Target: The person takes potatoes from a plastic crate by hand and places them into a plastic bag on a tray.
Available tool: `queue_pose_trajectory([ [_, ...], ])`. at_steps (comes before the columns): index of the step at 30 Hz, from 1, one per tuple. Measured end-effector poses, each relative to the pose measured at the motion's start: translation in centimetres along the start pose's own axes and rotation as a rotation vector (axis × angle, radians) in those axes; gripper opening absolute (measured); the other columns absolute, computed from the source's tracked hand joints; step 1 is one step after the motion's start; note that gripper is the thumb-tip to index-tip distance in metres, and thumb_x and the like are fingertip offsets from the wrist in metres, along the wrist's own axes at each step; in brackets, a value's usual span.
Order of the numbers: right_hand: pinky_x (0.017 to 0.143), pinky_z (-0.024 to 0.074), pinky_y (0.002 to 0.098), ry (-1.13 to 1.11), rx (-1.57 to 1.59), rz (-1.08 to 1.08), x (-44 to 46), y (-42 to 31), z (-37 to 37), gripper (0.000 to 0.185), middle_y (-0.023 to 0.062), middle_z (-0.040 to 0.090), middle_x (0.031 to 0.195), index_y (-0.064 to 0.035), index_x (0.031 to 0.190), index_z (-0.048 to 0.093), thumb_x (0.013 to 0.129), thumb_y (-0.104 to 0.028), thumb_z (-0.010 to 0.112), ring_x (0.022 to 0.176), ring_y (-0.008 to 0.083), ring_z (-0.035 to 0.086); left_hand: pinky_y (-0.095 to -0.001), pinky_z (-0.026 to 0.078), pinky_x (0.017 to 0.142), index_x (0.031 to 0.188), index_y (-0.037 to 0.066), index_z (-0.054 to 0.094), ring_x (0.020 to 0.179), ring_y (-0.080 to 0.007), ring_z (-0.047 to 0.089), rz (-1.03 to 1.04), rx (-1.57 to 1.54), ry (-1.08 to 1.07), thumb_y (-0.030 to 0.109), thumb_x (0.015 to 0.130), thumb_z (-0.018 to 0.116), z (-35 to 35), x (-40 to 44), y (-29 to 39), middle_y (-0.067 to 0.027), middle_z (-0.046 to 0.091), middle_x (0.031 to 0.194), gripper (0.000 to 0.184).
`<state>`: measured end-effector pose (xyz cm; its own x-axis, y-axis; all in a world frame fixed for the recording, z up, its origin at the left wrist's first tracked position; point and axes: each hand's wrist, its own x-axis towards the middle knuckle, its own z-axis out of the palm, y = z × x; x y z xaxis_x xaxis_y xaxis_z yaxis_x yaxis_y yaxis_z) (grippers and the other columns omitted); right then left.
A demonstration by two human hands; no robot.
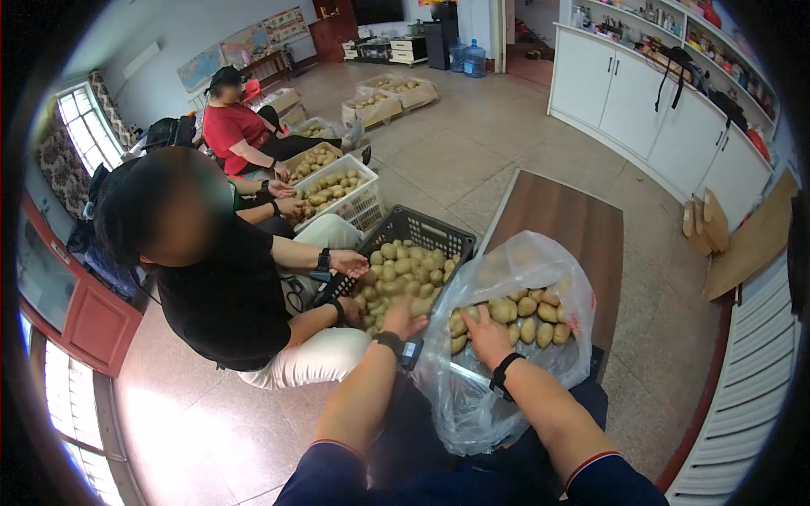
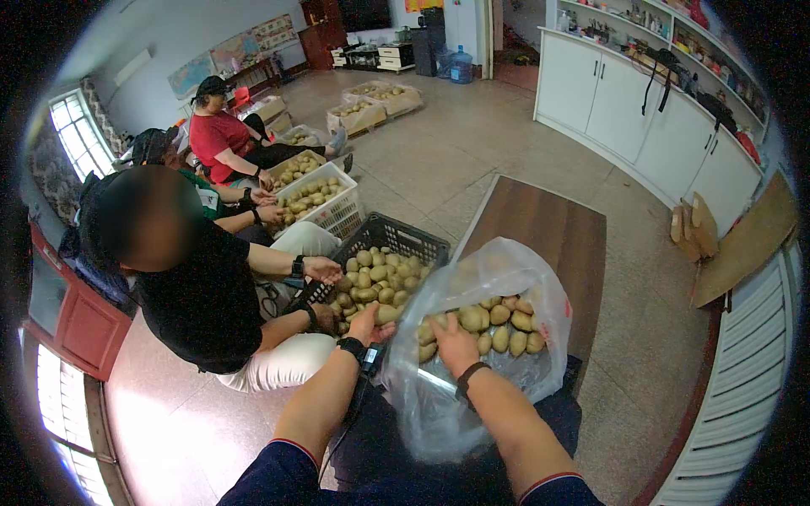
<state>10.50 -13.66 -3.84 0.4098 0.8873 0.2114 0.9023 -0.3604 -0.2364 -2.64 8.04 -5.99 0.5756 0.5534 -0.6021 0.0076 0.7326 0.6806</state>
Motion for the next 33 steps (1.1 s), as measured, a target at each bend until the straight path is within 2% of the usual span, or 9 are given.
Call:
queue_pose_trajectory([
  [5, 0.055, 0.0530, 0.0405, -0.071, -0.144, 0.050, -0.4, 0.1, -1.2, 0.049, 0.0205, 0.050, 0.127, -0.0250, 0.128, 0.052, 0.081, -0.011, 0.055, 0.062, 0.0315, 0.065, -0.0409, 0.058, 0.065, 0.111, 0.007, 0.052, 0.084, -0.0292, 0.063, 0.040, -0.041, 0.007, 0.028, 0.090, 0.059, -1.1, 0.1, 0.2, -0.0137, 0.057, 0.107, 0.030],
  [8, 0.054, 0.0525, 0.0399, -0.038, -0.205, 0.067, -0.9, 1.1, -0.9, 0.051, 0.0217, 0.052, 0.124, -0.0249, 0.129, 0.051, 0.081, -0.009, 0.053, 0.061, 0.0304, 0.065, -0.0426, 0.054, 0.071, 0.105, 0.004, 0.055, 0.088, -0.0359, 0.064, 0.712, 0.751, -0.024, 0.028, 0.075, 0.076, -8.4, 10.4, -4.3, -0.0188, 0.064, 0.096, 0.044],
  [10, 0.054, 0.0525, 0.0407, -0.037, -0.200, 0.062, -1.7, 1.3, -0.8, 0.051, 0.0201, 0.054, 0.122, -0.0243, 0.129, 0.051, 0.081, -0.008, 0.052, 0.058, 0.0312, 0.064, -0.0416, 0.051, 0.075, 0.102, 0.004, 0.056, 0.093, -0.0385, 0.062, 0.748, 0.784, 0.006, 0.033, 0.071, 0.079, -8.6, 9.9, -4.1, -0.0209, 0.065, 0.092, 0.049],
  [12, 0.056, 0.0527, 0.0408, -0.002, -0.187, 0.065, -1.9, 1.7, -0.4, 0.051, 0.0189, 0.054, 0.120, -0.0234, 0.129, 0.051, 0.080, -0.007, 0.053, 0.061, 0.0318, 0.064, -0.0437, 0.053, 0.078, 0.109, 0.002, 0.053, 0.095, -0.0386, 0.063, 0.640, 0.618, -0.067, 0.031, 0.081, 0.071, -10.1, 11.7, -4.6, -0.0204, 0.064, 0.102, 0.044],
  [13, 0.056, 0.0527, 0.0408, -0.011, -0.187, 0.068, -2.2, 1.9, -0.3, 0.051, 0.0189, 0.054, 0.120, -0.0234, 0.129, 0.051, 0.080, -0.007, 0.053, 0.061, 0.0318, 0.064, -0.0479, 0.054, 0.080, 0.119, 0.000, 0.048, 0.097, -0.0387, 0.063, 0.081, -0.121, 0.100, 0.027, 0.092, 0.056, -0.6, -0.9, 0.7, -0.0189, 0.060, 0.113, 0.039],
  [22, 0.068, 0.0539, 0.0430, -0.065, -0.063, 0.152, -4.8, 2.3, -1.6, 0.054, 0.0134, 0.051, 0.122, -0.0208, 0.131, 0.047, 0.080, -0.007, 0.057, 0.082, 0.0333, 0.064, -0.0436, 0.058, 0.072, 0.125, -0.002, 0.047, 0.094, -0.0351, 0.065, 0.126, -0.069, 0.134, 0.021, 0.095, 0.049, -1.9, -0.1, 0.5, -0.0198, 0.059, 0.117, 0.037],
  [24, 0.064, 0.0532, 0.0464, 0.173, 0.087, 0.104, -5.6, 2.9, -1.2, 0.048, 0.0135, 0.052, 0.113, -0.0199, 0.127, 0.048, 0.082, -0.006, 0.055, 0.081, 0.0362, 0.063, -0.0425, 0.059, 0.069, 0.123, -0.003, 0.048, 0.092, -0.0348, 0.065, 0.175, -0.131, 0.174, 0.020, 0.095, 0.049, -2.1, 0.3, 0.2, -0.0195, 0.059, 0.116, 0.037],
  [29, 0.094, 0.0455, 0.0460, 0.060, 0.364, 0.381, -7.4, 3.3, -1.1, 0.055, 0.0198, 0.046, 0.132, -0.0059, 0.134, 0.039, 0.083, -0.012, 0.059, 0.114, 0.0411, 0.051, -0.0404, 0.058, 0.070, 0.119, -0.003, 0.051, 0.090, -0.0342, 0.064, 0.170, 0.015, 0.232, 0.022, 0.095, 0.051, -2.1, -0.1, 0.6, -0.0174, 0.058, 0.112, 0.035],
  [33, 0.092, 0.0459, 0.0464, 0.242, 0.427, 0.373, -8.3, 3.7, 0.9, 0.058, 0.0228, 0.045, 0.133, -0.0059, 0.134, 0.038, 0.080, -0.010, 0.061, 0.115, 0.0420, 0.051, -0.0398, 0.057, 0.070, 0.117, 0.001, 0.053, 0.084, -0.0303, 0.064, 0.126, -0.026, 0.261, 0.025, 0.094, 0.053, -2.0, 0.8, 0.2, -0.0141, 0.058, 0.108, 0.033],
])
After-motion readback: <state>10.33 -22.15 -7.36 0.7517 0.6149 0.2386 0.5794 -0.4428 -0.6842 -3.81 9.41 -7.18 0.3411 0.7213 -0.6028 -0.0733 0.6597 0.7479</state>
